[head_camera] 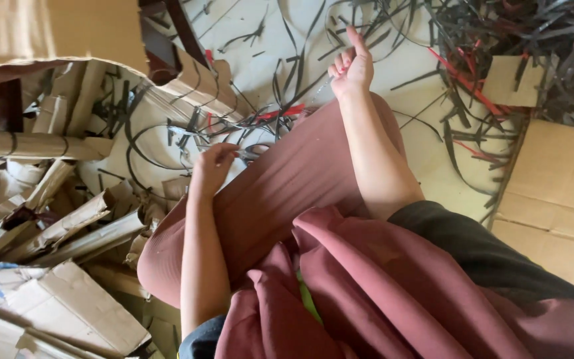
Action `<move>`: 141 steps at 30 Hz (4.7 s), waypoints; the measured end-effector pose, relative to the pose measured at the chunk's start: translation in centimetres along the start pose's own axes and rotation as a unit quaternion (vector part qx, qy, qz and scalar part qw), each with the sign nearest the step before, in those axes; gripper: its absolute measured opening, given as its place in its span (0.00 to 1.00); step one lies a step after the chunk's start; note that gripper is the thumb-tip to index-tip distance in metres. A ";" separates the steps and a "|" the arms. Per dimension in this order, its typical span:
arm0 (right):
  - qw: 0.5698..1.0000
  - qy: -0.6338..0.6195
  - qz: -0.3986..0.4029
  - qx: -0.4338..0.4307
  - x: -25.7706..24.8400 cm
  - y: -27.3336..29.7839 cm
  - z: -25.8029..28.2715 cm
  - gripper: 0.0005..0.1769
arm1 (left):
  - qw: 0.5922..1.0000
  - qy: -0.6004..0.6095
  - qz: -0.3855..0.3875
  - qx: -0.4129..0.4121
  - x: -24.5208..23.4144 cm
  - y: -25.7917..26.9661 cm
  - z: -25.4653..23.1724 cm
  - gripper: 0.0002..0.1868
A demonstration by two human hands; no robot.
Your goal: Wrapping a wooden chair leg with cardboard and securing it with plastic ties for shipping
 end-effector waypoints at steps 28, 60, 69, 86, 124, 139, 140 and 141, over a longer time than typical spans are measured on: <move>0.555 0.699 0.420 -0.167 1.1 13.8 -6.7 0.06 | 0.961 -0.215 0.135 -0.110 10.1 -4.5 16.6 0.14; 0.169 0.863 0.434 -0.195 -5.2 9.3 -22.6 0.16 | 0.707 -0.038 -0.439 -0.553 -23.6 10.4 27.0 0.74; 0.216 0.835 0.467 -0.196 -4.7 10.9 -22.2 0.16 | 0.571 0.311 -0.612 -0.451 -26.7 11.0 27.3 0.62; 0.256 0.822 0.470 -0.197 -3.1 13.1 -21.4 0.14 | 0.545 0.641 -0.536 -0.070 -14.4 19.9 15.4 0.31; 0.616 0.452 0.549 -0.339 20.8 32.1 -1.6 0.28 | 0.872 0.330 -0.328 0.149 -12.7 16.8 -12.8 0.22; 0.739 0.370 0.547 -0.132 23.5 29.4 -6.5 0.37 | 0.593 0.635 -0.466 -0.165 -23.3 -4.1 -17.8 0.73; 0.725 0.379 0.544 -0.187 23.7 29.8 -6.4 0.35 | 0.640 0.608 -0.453 -0.122 -23.0 -2.0 -19.7 0.76; 0.708 0.387 0.539 -0.241 23.7 30.2 -6.3 0.34 | 0.684 0.579 -0.438 -0.079 -22.7 0.3 -21.6 0.79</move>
Point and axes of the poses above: each hand's wrist, its own y-axis away from the middle knuckle, its own x-axis out of the palm, z = x × y, the point moved 2 cm from there along -y, towards the middle knuckle, and after that the axes turned 4 degrees about -z, right-handed, at the moved point
